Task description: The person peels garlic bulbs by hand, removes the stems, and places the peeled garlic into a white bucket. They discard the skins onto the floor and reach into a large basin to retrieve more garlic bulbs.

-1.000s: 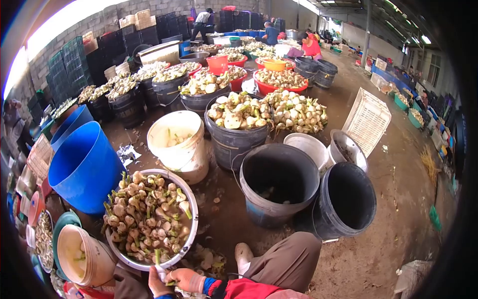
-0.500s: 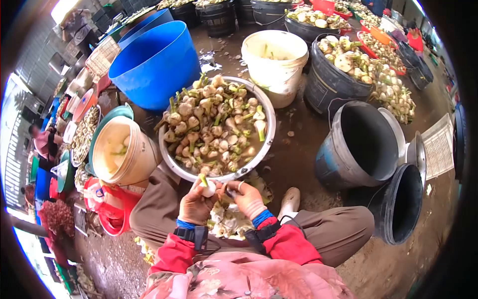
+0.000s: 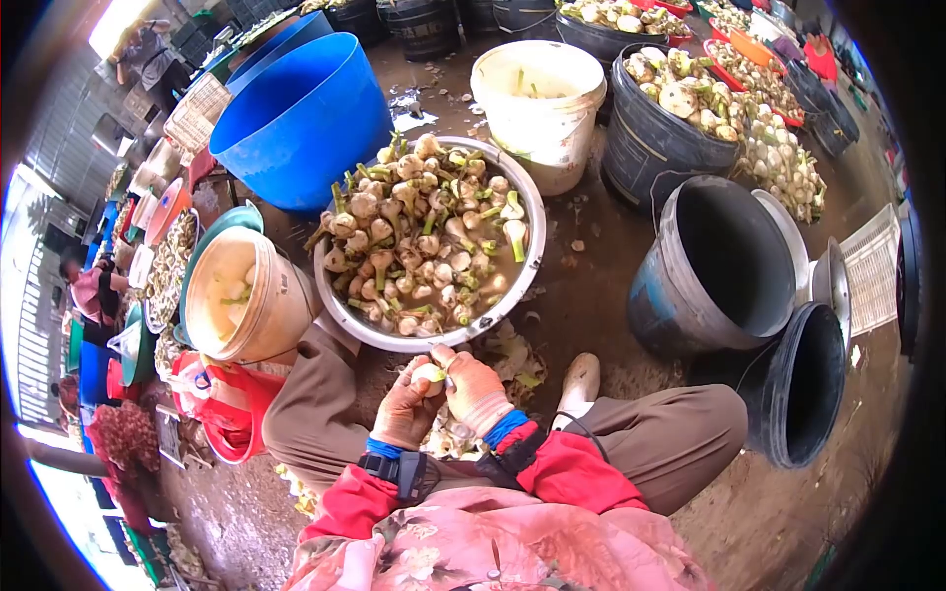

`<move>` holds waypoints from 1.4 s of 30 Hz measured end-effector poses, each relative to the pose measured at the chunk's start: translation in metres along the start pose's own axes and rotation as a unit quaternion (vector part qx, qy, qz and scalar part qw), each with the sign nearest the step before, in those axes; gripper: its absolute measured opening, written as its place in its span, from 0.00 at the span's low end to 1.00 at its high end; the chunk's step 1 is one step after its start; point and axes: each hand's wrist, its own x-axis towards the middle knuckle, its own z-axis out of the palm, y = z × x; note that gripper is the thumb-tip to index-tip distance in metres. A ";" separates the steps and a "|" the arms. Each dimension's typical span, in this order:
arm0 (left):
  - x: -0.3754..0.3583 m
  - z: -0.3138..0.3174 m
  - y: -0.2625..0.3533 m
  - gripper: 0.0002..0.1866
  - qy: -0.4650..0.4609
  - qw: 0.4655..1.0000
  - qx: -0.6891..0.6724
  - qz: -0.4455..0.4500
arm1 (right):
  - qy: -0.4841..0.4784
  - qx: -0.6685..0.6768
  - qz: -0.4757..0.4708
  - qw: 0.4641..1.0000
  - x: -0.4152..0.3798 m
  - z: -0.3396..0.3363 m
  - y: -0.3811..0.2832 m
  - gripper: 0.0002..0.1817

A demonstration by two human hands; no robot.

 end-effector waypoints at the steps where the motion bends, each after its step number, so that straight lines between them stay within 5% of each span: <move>1: -0.003 -0.002 0.003 0.25 -0.005 1.000 0.003 -0.021 | -0.007 0.017 -0.002 1.000 -0.001 0.000 0.003 0.27; 5: -0.016 0.008 0.023 0.29 -0.109 0.986 0.048 -0.119 | 0.017 0.099 0.014 0.995 0.001 0.001 0.020 0.26; 6: -0.017 0.011 0.024 0.29 -0.107 0.986 0.047 -0.117 | 0.071 0.072 -0.007 0.995 0.003 0.002 0.029 0.26; 10: -0.019 0.006 0.026 0.26 -0.099 0.988 0.032 -0.116 | 0.001 -0.038 0.094 0.995 0.009 -0.011 0.037 0.24; 12: -0.012 -0.001 0.022 0.22 -0.051 0.978 0.204 -0.010 | 0.011 0.186 0.064 0.980 -0.001 -0.009 0.031 0.23; 13: -0.015 -0.005 0.014 0.18 -0.011 1.000 0.028 -0.001 | -0.020 0.209 0.018 0.978 -0.007 -0.002 0.024 0.23; 17: -0.007 -0.003 0.004 0.15 0.009 1.000 0.008 0.021 | -0.045 0.041 0.023 0.998 -0.012 -0.002 -0.003 0.31; 24: -0.008 0.002 0.004 0.17 0.019 1.000 0.018 0.011 | -0.014 0.111 0.017 0.994 -0.008 -0.002 0.007 0.33; 29: -0.012 0.000 0.007 0.20 0.023 0.997 0.041 -0.054 | -0.102 -0.035 0.019 0.994 -0.004 -0.009 -0.004 0.32; 32: -0.016 0.007 0.012 0.22 0.003 0.998 0.015 -0.069 | -0.096 -0.010 0.026 0.995 -0.004 -0.008 0.000 0.30; 34: -0.017 0.001 0.020 0.25 -0.080 0.980 0.038 -0.181 | -0.071 0.000 0.028 0.997 -0.002 -0.001 0.017 0.29; 36: -0.017 0.007 0.021 0.26 -0.090 0.981 0.035 -0.171 | -0.038 -0.012 0.062 0.997 0.003 0.001 0.036 0.25; 39: -0.015 0.014 0.026 0.29 -0.090 0.985 0.042 -0.139 | -0.155 -0.089 0.179 0.967 0.012 -0.006 0.054 0.25; 42: -0.016 0.019 0.029 0.30 -0.034 0.992 0.042 -0.112 | -0.085 0.031 0.120 0.989 0.002 -0.007 0.056 0.25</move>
